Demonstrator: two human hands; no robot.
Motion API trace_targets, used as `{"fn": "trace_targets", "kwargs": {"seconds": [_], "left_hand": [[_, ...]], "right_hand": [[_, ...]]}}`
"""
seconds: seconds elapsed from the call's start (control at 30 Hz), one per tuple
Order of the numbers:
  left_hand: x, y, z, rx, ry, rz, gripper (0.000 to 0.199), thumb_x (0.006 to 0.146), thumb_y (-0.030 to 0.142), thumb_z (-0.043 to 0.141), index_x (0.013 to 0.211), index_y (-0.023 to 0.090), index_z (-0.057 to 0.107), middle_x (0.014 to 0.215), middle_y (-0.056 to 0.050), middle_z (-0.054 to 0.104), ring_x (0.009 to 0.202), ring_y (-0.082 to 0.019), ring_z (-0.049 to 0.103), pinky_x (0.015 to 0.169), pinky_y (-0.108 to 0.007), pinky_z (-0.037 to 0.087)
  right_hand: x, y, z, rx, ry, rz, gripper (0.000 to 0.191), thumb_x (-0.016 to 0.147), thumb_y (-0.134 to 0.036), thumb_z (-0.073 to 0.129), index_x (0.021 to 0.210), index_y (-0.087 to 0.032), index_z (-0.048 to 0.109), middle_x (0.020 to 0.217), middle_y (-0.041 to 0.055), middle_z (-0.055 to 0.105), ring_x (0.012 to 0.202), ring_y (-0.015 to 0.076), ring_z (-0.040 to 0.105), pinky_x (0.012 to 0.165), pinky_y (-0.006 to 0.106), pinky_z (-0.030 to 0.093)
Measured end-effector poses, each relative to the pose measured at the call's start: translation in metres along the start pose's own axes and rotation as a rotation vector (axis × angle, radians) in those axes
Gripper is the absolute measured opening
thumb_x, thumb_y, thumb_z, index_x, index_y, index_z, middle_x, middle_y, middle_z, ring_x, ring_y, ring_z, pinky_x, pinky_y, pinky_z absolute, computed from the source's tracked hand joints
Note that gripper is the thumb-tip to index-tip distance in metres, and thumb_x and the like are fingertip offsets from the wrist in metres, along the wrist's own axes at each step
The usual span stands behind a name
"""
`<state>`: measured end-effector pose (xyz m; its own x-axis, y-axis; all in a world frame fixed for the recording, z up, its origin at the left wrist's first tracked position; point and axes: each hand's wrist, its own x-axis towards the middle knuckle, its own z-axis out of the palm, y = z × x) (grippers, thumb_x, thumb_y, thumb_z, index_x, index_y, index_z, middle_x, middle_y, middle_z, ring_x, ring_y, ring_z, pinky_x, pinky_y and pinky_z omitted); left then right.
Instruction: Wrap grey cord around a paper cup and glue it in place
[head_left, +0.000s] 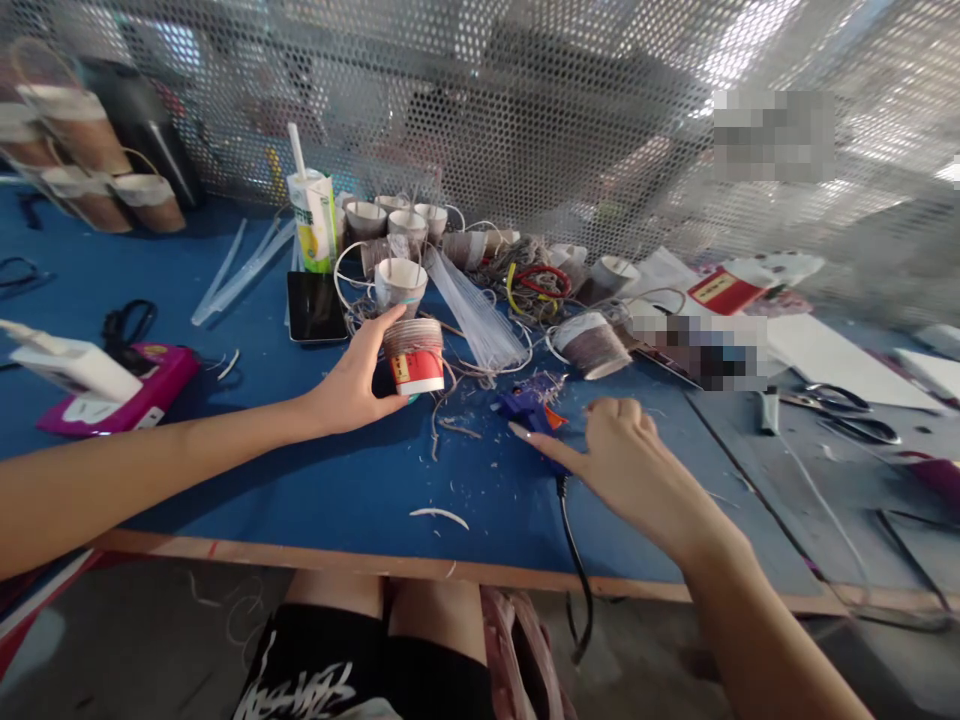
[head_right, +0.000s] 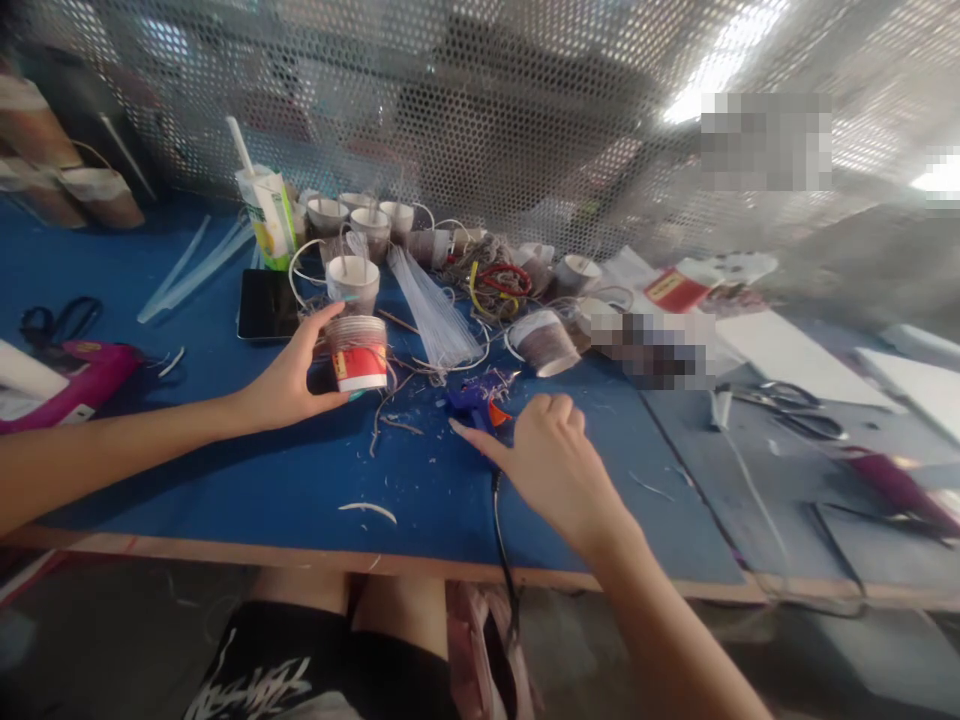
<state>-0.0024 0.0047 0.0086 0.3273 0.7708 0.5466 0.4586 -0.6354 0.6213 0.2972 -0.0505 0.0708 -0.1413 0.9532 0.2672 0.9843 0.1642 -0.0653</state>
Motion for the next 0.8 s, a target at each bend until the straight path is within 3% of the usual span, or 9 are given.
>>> {"fn": "trace_targets", "kwargs": {"seconds": [0.1,0.2,0.3,0.4,0.5,0.57,0.63,0.7,0.8], "left_hand": [[0.000,0.003,-0.002,0.042,-0.026,0.002,0.086,0.073,0.020,0.068,0.147,0.024,0.023,0.143,-0.015,0.039,0.134,-0.033,0.043,0.115,-0.055,0.037],[-0.001,0.004,-0.002,0.045,-0.022,0.011,0.083,0.071,0.020,0.068,0.142,0.023,0.027,0.138,-0.015,0.042,0.130,-0.033,0.046,0.114,-0.054,0.039],[-0.002,0.003,-0.001,0.010,-0.007,0.020,0.086,0.067,0.023,0.072,0.139,0.020,0.024,0.135,-0.016,0.042,0.128,-0.033,0.049,0.112,-0.053,0.042],[-0.003,0.001,0.002,-0.030,0.016,-0.006,0.089,0.064,0.030,0.078,0.134,0.020,0.025,0.129,-0.015,0.045,0.120,-0.031,0.055,0.105,-0.052,0.048],[-0.002,-0.002,0.003,-0.054,0.056,-0.042,0.084,0.063,0.032,0.080,0.129,0.021,0.029,0.125,-0.013,0.047,0.115,-0.029,0.057,0.102,-0.052,0.050],[-0.002,-0.003,0.003,-0.043,0.099,-0.031,0.080,0.063,0.029,0.080,0.128,0.021,0.034,0.124,-0.012,0.048,0.116,-0.029,0.056,0.104,-0.051,0.048],[-0.002,-0.002,0.002,-0.044,0.133,0.004,0.077,0.064,0.026,0.080,0.128,0.022,0.037,0.125,-0.011,0.048,0.118,-0.028,0.055,0.105,-0.050,0.048],[-0.002,-0.001,0.001,-0.068,0.138,0.031,0.076,0.065,0.025,0.079,0.129,0.023,0.038,0.126,-0.010,0.050,0.115,-0.026,0.057,0.102,-0.047,0.050],[-0.001,0.001,0.000,-0.090,0.127,0.019,0.076,0.064,0.025,0.079,0.129,0.023,0.039,0.127,-0.010,0.052,0.114,-0.026,0.058,0.099,-0.046,0.051]], "right_hand": [[-0.004,-0.001,0.007,-0.064,-0.191,0.056,0.032,0.081,-0.048,0.058,0.083,-0.017,0.049,0.090,0.0146,0.057,0.087,0.0300,0.060,0.071,0.038,0.048],[0.001,-0.009,0.006,-0.024,-0.277,0.171,0.019,0.077,-0.028,0.055,0.090,-0.016,0.049,0.077,0.0082,0.058,0.068,0.0221,0.059,0.060,0.029,0.042],[0.006,-0.011,0.000,-0.025,-0.260,0.250,0.019,0.077,-0.023,0.051,0.094,-0.015,0.051,0.065,0.0053,0.057,0.058,0.0206,0.055,0.056,0.028,0.036],[0.009,-0.006,-0.008,0.083,-0.133,0.274,0.014,0.078,-0.029,0.054,0.087,-0.018,0.054,0.056,0.0014,0.053,0.051,0.0188,0.051,0.052,0.028,0.033],[0.012,-0.001,-0.019,0.363,0.060,0.237,0.029,0.076,-0.048,0.065,0.077,-0.021,0.056,0.051,-0.0015,0.050,0.046,0.0152,0.047,0.048,0.027,0.033],[0.018,-0.001,-0.026,0.636,0.073,0.207,0.038,0.073,-0.057,0.069,0.071,-0.021,0.058,0.047,-0.0027,0.048,0.041,0.0120,0.044,0.043,0.027,0.034],[0.026,-0.006,-0.032,0.928,-0.032,0.168,0.039,0.073,-0.058,0.070,0.071,-0.020,0.060,0.048,-0.0028,0.051,0.039,0.0102,0.044,0.041,0.026,0.038],[0.036,-0.015,-0.033,1.178,-0.161,0.087,0.038,0.070,-0.055,0.074,0.075,-0.019,0.064,0.057,-0.0004,0.059,0.045,0.0115,0.054,0.043,0.026,0.046],[0.048,-0.029,-0.024,1.422,-0.348,-0.016,0.033,0.072,-0.048,0.074,0.083,-0.017,0.067,0.059,-0.0006,0.062,0.043,0.0119,0.056,0.041,0.027,0.051]]}}
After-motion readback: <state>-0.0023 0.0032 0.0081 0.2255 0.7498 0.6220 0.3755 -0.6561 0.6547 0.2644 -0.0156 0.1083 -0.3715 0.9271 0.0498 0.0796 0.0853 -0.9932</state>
